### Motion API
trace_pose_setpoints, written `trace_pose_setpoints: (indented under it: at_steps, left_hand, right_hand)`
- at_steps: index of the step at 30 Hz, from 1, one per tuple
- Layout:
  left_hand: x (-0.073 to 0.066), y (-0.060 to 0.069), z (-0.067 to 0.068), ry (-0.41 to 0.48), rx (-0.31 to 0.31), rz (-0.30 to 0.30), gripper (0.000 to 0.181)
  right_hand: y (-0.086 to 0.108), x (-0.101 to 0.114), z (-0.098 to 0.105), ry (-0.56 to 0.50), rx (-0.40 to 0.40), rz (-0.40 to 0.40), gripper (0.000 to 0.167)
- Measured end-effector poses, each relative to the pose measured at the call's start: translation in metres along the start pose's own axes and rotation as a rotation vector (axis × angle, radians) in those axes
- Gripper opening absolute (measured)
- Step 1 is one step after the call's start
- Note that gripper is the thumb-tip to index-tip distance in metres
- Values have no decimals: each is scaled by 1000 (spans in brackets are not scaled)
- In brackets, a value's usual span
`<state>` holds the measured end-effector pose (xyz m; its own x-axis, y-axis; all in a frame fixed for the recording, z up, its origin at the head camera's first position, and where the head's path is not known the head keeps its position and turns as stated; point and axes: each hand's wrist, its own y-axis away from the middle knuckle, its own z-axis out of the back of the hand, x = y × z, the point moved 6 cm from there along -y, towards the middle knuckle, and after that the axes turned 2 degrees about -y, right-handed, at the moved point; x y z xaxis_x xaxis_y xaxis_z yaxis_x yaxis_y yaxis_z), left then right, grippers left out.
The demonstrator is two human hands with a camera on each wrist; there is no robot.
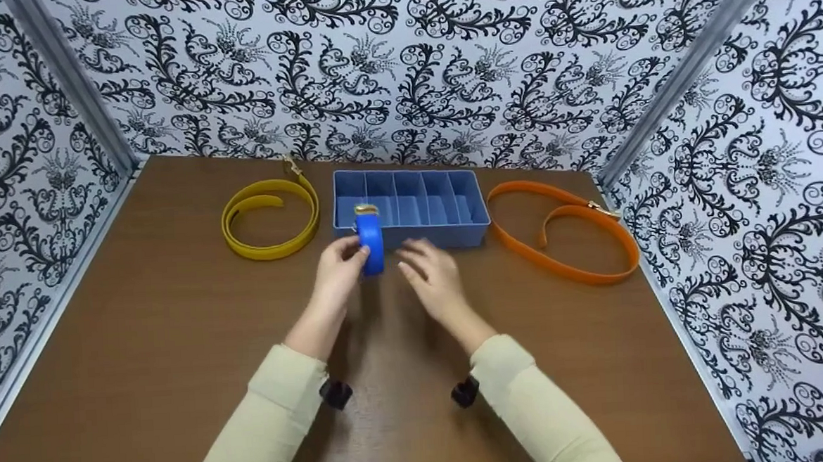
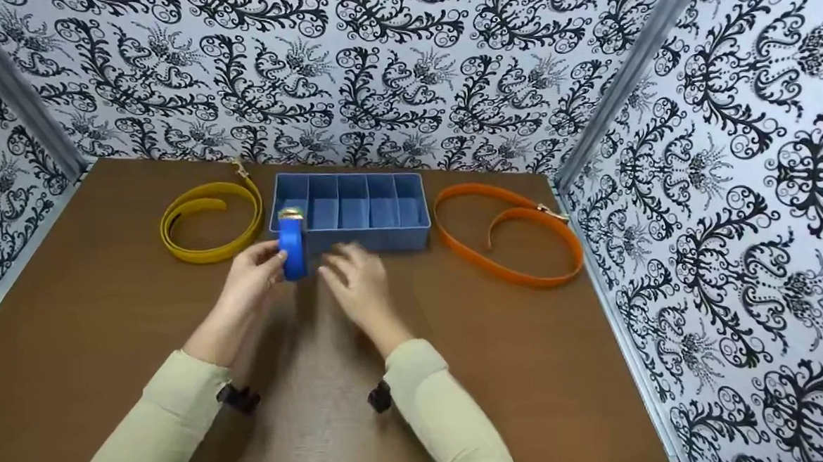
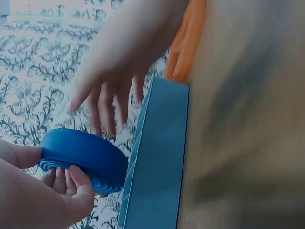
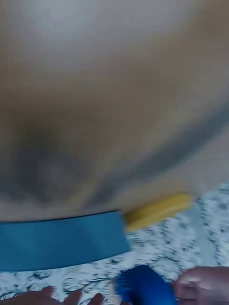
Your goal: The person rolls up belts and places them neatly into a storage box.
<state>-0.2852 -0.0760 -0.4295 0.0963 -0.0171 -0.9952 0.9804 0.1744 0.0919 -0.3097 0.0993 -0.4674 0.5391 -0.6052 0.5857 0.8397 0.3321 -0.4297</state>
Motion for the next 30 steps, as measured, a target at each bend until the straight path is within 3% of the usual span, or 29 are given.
trace_pose_setpoints:
  at_steps: [2, 4, 7, 16, 23, 27, 28, 30]
  left_hand:
    - [-1, -13, 6, -18, -14, 0, 36]
    - [0, -26, 12, -31, -20, 5, 37]
    - [1, -47, 19, -46, -6, 14, 39]
    - [2, -99, 25, -37, -11, 24, 39]
    - [9, -129, 19, -139, 1, 59, 39]
    - [27, -153, 16, -187, 6, 76, 38]
    - [39, -166, 17, -163, 10, 53, 36]
    - [49, -179, 17, -181, 15, 71, 36]
  right_hand:
    - [-8, -21, 0, 230, 44, -73, 51]
    - [-14, -43, -4, 391, 127, -169, 64]
    - [-20, -68, -11, 489, 229, -285, 78]
    - [-29, -79, -15, 543, 245, -316, 87]
    - [-30, -81, -8, 544, 213, -301, 87]
    - [-29, -80, -6, 535, 198, -294, 87]
    - [-29, -80, -6, 537, 196, -293, 88]
    - [-30, -79, -6, 542, 185, -285, 88]
